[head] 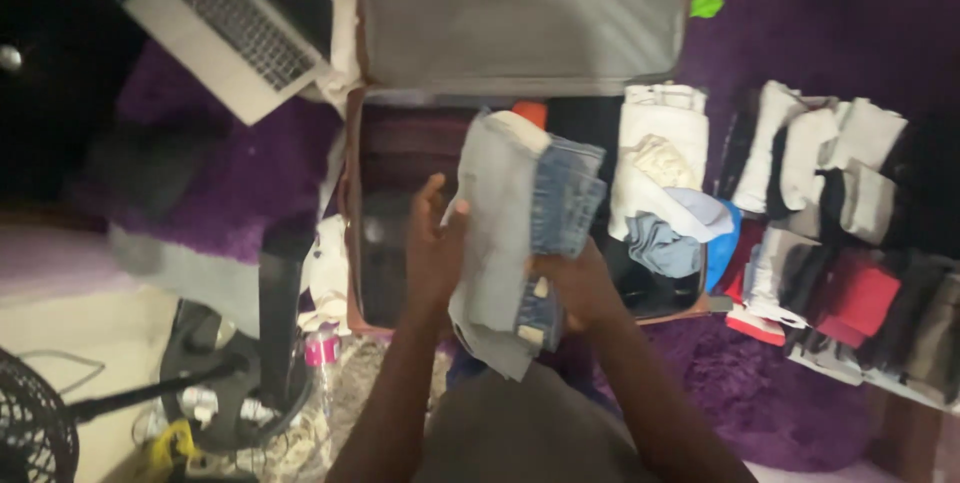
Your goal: Packing clothes into a suitcase on a bed.
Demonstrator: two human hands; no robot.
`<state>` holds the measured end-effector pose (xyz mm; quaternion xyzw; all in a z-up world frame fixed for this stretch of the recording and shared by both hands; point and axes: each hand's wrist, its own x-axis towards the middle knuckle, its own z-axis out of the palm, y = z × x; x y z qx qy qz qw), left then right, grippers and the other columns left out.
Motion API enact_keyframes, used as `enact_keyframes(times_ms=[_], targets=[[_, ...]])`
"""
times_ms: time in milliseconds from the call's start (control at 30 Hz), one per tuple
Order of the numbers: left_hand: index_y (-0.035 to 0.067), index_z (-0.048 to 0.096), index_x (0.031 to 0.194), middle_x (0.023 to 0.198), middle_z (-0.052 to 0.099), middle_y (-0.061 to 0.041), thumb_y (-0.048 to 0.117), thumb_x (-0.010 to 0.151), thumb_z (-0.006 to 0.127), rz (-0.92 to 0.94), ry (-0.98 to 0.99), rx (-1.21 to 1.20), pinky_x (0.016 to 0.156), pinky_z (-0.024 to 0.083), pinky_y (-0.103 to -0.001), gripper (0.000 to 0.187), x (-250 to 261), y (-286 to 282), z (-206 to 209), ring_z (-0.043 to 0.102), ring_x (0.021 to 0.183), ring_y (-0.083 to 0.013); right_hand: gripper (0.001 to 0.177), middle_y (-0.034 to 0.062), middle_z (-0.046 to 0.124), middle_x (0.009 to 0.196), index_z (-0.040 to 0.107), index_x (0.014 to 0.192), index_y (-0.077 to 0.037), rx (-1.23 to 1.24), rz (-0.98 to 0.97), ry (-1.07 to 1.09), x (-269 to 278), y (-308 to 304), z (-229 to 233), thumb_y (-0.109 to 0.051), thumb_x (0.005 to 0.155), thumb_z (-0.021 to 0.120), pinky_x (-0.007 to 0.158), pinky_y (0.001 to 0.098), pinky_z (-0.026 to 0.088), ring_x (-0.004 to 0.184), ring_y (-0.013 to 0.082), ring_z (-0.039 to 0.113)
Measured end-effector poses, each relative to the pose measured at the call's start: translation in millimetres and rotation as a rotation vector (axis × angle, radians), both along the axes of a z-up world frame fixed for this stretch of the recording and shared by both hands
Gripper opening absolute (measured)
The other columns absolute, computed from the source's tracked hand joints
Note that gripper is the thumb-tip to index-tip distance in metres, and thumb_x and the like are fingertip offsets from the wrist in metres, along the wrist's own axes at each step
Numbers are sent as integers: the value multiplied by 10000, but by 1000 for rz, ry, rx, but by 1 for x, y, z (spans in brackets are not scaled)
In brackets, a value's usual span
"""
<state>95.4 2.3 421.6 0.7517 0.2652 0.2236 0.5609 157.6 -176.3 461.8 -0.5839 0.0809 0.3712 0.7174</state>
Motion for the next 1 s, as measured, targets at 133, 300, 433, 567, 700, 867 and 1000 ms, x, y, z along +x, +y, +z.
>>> enact_keyframes(times_ms=[133,300,433,567,700,867,1000], targets=[[20,596,1365,1280,703,-150,351,1017,681,-88,-111,-81,896,545,-380,488,16,-12,-5,688,1129,-230,338,196,740,1029,678,1214,11,-264,382,-374,-24,15,51,-184,938,661,837,441,616,925,339,729],[-3,590,1365,1264,698,-175,381,1032,654,-266,-235,-263,896,545,-399,512,27,-52,22,685,1123,-255,621,391,503,1431,581,1406,33,-448,721,-1326,-61,-25,78,-359,977,799,1055,573,413,1262,564,489],[-22,587,1364,1252,695,-195,404,1044,631,-418,-293,-466,896,545,-415,535,14,-114,31,684,1118,-275,517,173,683,1410,627,1377,-67,-526,108,-1102,-52,-129,55,-377,983,755,1126,431,525,1307,374,693],[-41,583,1364,1239,692,-215,427,1057,608,-579,-328,-671,896,546,-430,560,-5,-183,43,683,1113,-295,742,153,583,1416,477,1462,-51,-587,-264,-787,-30,-262,14,-401,876,767,1021,447,526,1253,303,629],[-60,580,1363,1226,689,-235,449,1069,585,-766,-326,-909,895,547,-445,588,-25,-259,57,682,1108,-315,725,136,631,1409,510,1479,-61,89,-277,-36,-61,-360,-10,-499,916,645,978,417,536,1210,229,655],[-84,577,1362,1210,687,-260,477,1084,555,-907,-300,-1155,895,549,-465,626,-43,-313,77,682,1102,-340,594,123,676,1296,578,1400,-22,236,-451,-66,-88,-422,3,-404,952,658,925,408,564,1118,222,675],[-103,575,1362,1197,685,-280,499,1097,531,-976,-283,-1353,895,551,-480,659,-54,-320,83,683,1097,-360,465,126,721,1168,626,1331,-3,92,-587,-176,-105,-455,20,-293,972,679,857,393,559,990,214,691]])
